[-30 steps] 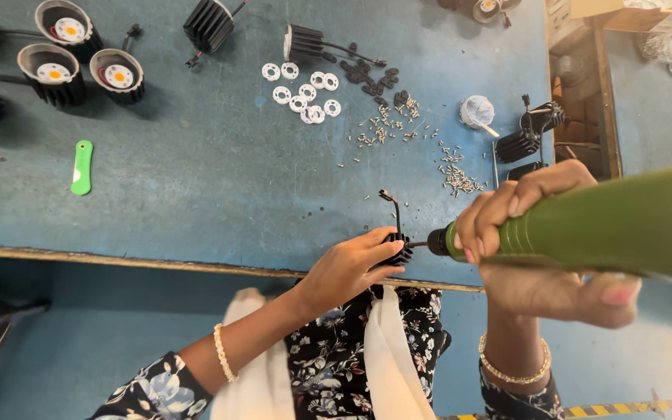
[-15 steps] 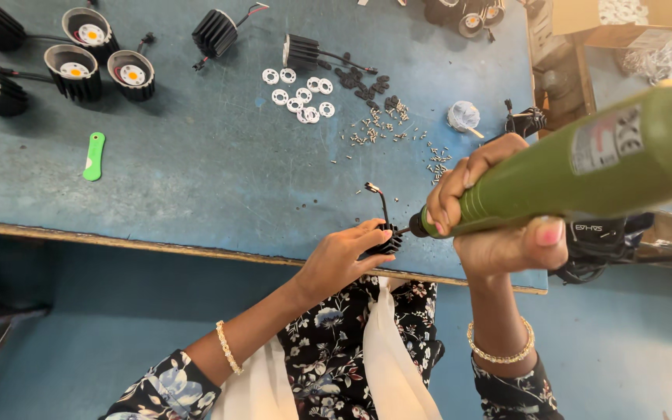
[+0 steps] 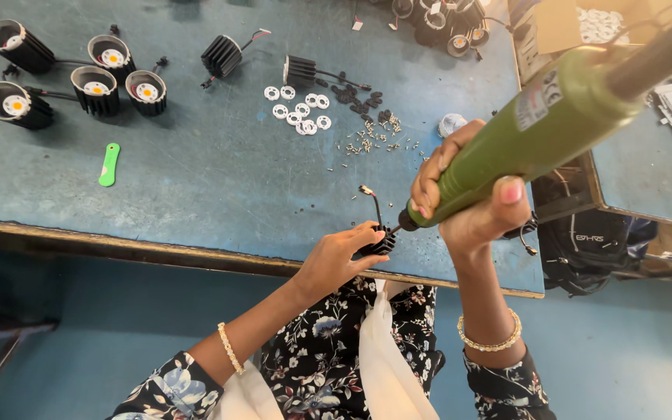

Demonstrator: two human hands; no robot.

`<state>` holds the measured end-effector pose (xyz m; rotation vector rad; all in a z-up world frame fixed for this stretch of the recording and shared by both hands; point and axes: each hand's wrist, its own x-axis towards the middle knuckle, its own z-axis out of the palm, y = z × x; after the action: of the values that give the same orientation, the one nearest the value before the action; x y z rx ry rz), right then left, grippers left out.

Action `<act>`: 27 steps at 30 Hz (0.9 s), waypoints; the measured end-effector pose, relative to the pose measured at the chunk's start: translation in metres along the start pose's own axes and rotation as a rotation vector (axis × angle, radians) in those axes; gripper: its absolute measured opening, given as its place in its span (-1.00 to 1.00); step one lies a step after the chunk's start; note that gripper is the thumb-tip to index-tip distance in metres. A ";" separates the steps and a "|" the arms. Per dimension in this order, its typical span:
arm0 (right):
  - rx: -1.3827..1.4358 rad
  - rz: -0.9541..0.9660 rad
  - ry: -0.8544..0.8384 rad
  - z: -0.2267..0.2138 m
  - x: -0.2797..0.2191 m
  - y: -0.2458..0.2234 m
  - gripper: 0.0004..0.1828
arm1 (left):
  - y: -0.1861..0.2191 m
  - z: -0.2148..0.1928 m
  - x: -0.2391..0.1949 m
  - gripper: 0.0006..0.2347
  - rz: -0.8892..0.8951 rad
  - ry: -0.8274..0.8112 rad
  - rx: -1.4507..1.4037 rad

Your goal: The person is assembling light fixtures at a workbench. They pick up and position components like circular LED boards and wires onto heat sinks, then use an electric screwdriver and a manual screwdriver to secure them with screws.

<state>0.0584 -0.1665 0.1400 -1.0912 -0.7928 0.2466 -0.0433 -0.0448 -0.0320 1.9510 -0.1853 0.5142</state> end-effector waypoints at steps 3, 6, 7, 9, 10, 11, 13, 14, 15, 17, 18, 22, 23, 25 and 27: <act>-0.008 -0.007 -0.009 0.000 -0.002 0.003 -0.15 | 0.000 0.001 0.000 -0.66 -0.001 0.002 0.016; 0.014 -0.022 -0.016 -0.001 -0.002 0.003 -0.14 | 0.000 0.001 0.000 -0.65 0.015 0.010 0.014; 0.022 -0.018 -0.025 -0.002 -0.001 0.004 -0.15 | 0.000 0.001 0.000 -0.65 0.022 0.012 0.010; 0.040 -0.010 -0.039 -0.002 0.001 0.004 -0.16 | 0.002 0.000 0.000 -0.65 0.014 0.015 0.004; 0.036 -0.001 -0.042 -0.003 0.000 0.004 -0.16 | 0.002 0.001 -0.001 -0.65 0.010 0.012 0.000; 0.033 0.008 -0.045 -0.003 0.000 0.004 -0.17 | 0.001 0.001 -0.001 -0.65 0.007 0.015 0.002; 0.037 0.021 -0.041 -0.003 -0.001 0.004 -0.18 | 0.001 0.002 -0.001 -0.65 -0.004 0.020 0.003; 0.048 0.019 -0.034 -0.003 -0.001 0.004 -0.18 | 0.001 0.002 -0.001 -0.65 -0.012 0.017 0.006; 0.058 0.016 -0.028 -0.002 -0.001 0.004 -0.18 | 0.001 0.003 -0.001 -0.65 -0.019 0.015 0.008; 0.059 0.006 -0.019 -0.001 -0.003 0.003 -0.18 | 0.000 0.003 0.000 -0.65 -0.020 0.008 0.016; 0.058 0.002 -0.014 -0.001 -0.004 0.004 -0.18 | -0.001 0.004 0.000 -0.64 -0.015 0.007 0.021; 0.037 -0.045 -0.007 0.000 -0.002 0.007 -0.18 | -0.004 0.005 -0.001 -0.58 -0.057 -0.007 0.002; 0.044 -0.057 -0.008 0.000 -0.001 0.007 -0.19 | -0.005 0.005 -0.001 -0.58 -0.051 -0.006 -0.004; 0.048 -0.076 -0.008 0.001 0.000 0.006 -0.19 | -0.005 0.005 -0.001 -0.58 -0.036 0.001 -0.015; 0.044 -0.089 -0.003 0.001 -0.001 0.002 -0.18 | -0.003 0.006 -0.002 -0.60 -0.013 0.018 0.006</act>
<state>0.0575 -0.1650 0.1378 -1.0123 -0.8333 0.1897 -0.0423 -0.0491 -0.0373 1.9516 -0.1595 0.5244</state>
